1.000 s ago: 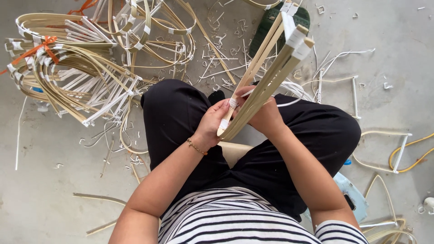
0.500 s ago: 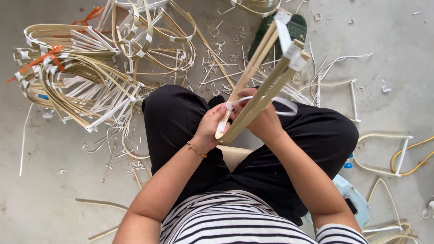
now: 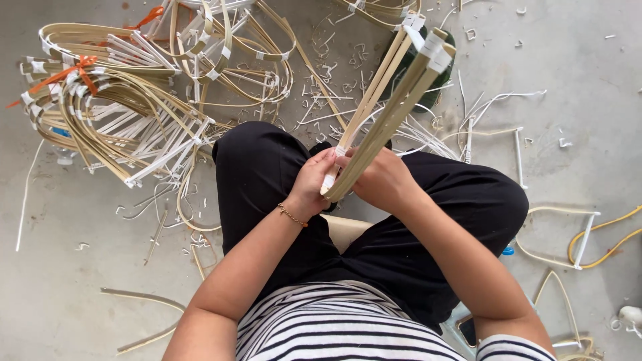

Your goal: The recorder is assembling and wrapping curved bamboo or wood furniture frames using white plastic strips and scissors.

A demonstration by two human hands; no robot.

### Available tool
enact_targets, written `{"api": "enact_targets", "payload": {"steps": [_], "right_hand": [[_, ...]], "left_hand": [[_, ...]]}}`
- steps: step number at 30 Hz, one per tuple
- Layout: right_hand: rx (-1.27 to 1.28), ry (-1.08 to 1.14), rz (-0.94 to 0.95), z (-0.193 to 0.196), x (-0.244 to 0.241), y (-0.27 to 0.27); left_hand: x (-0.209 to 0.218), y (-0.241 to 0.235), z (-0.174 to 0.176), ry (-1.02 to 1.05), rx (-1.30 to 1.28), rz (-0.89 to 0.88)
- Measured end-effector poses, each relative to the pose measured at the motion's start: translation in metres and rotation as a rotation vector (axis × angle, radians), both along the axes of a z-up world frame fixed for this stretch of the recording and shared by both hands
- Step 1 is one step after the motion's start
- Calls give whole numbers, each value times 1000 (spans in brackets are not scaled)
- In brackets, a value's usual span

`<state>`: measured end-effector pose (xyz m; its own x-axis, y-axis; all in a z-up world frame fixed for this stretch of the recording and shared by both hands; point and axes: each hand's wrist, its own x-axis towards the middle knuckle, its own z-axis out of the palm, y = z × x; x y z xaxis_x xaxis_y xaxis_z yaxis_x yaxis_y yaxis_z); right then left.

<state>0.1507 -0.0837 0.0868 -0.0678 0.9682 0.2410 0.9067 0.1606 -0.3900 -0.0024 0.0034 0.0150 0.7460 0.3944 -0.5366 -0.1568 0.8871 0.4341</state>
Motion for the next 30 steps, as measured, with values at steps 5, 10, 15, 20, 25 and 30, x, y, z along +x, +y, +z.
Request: {"api": "enact_targets", "payload": {"steps": [5,10,15,20,25,30], "right_hand": [[49,-131,187,0,11,2],[128,-67,137,-10,5,-3],[204,-39,111,-5,2,1],[149,-45,136,-1,4,5],[192,-68,167,-11,6,4],[227,-33,145,-9,4,1]], "left_hand": [[-6,0,-23,24,23,-18],[-5,1,-13,50,-39,5],[-6,1,-16,21,-43,-6],[-8,2,-18,15,-30,-2],[-10,2,-23,-103,9,9],[-5,2,-3,-10,-58,16]]}}
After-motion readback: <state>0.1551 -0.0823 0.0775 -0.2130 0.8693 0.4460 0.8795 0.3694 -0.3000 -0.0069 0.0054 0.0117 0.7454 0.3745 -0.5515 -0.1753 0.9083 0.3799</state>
